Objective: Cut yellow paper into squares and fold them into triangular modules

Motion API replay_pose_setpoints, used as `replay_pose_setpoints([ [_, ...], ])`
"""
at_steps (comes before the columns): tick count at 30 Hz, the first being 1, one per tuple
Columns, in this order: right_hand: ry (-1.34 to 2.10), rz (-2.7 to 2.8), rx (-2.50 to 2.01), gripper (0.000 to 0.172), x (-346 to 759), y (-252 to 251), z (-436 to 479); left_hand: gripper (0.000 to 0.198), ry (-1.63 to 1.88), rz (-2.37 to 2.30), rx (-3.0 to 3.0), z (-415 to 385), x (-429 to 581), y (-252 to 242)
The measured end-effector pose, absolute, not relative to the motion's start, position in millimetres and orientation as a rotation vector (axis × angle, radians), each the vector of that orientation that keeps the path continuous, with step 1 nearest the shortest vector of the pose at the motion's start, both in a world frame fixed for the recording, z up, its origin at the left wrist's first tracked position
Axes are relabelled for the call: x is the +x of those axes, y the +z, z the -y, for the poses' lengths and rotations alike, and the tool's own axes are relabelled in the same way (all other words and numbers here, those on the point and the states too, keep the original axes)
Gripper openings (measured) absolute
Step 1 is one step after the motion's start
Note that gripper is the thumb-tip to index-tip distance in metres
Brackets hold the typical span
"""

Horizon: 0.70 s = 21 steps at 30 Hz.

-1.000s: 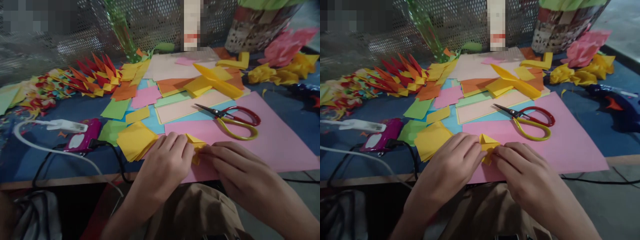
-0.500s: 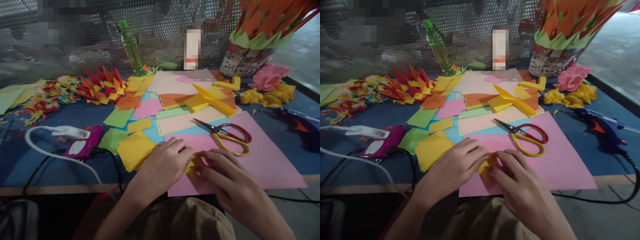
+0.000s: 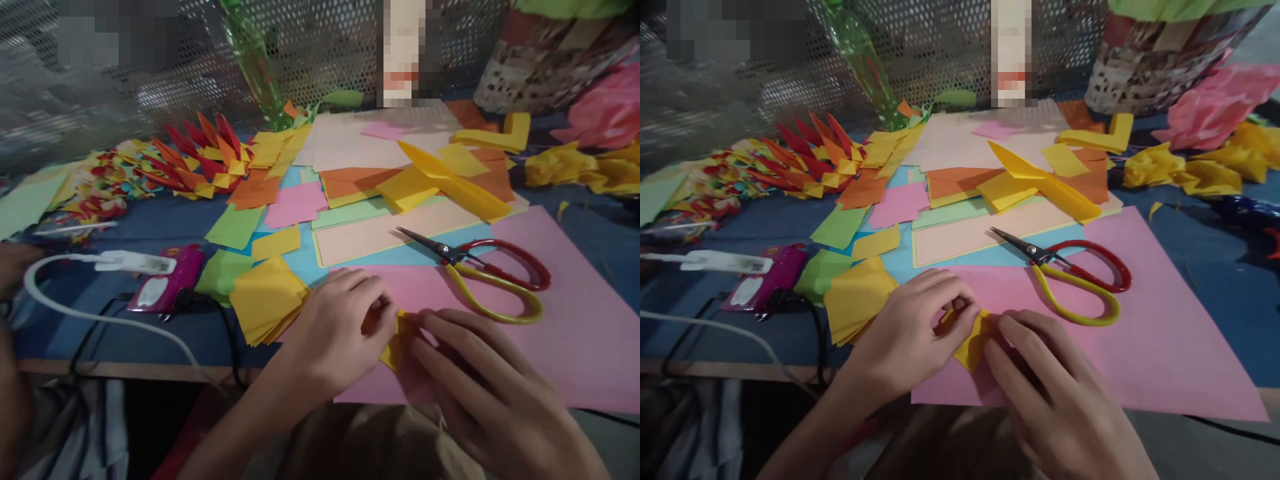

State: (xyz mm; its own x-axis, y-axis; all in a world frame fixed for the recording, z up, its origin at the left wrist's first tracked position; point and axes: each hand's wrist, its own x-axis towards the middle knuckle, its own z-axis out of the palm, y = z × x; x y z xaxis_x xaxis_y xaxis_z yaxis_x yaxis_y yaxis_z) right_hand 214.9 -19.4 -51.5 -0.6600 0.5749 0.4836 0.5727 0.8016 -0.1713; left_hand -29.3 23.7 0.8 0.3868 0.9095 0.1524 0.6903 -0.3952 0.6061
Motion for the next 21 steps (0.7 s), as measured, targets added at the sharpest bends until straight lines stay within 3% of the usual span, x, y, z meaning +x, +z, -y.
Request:
replay_pose_setpoints([
  [11,0.115,2.431,-0.947,0.064,206.4,-47.8,17.8,0.012,0.614,-1.472,2.102,-23.0,-26.1,1.7],
  [21,0.156,2.399,-0.979,0.057,203.4,-48.9,17.9,0.014,0.567,-1.502,2.100,-19.4,-25.4,3.5],
])
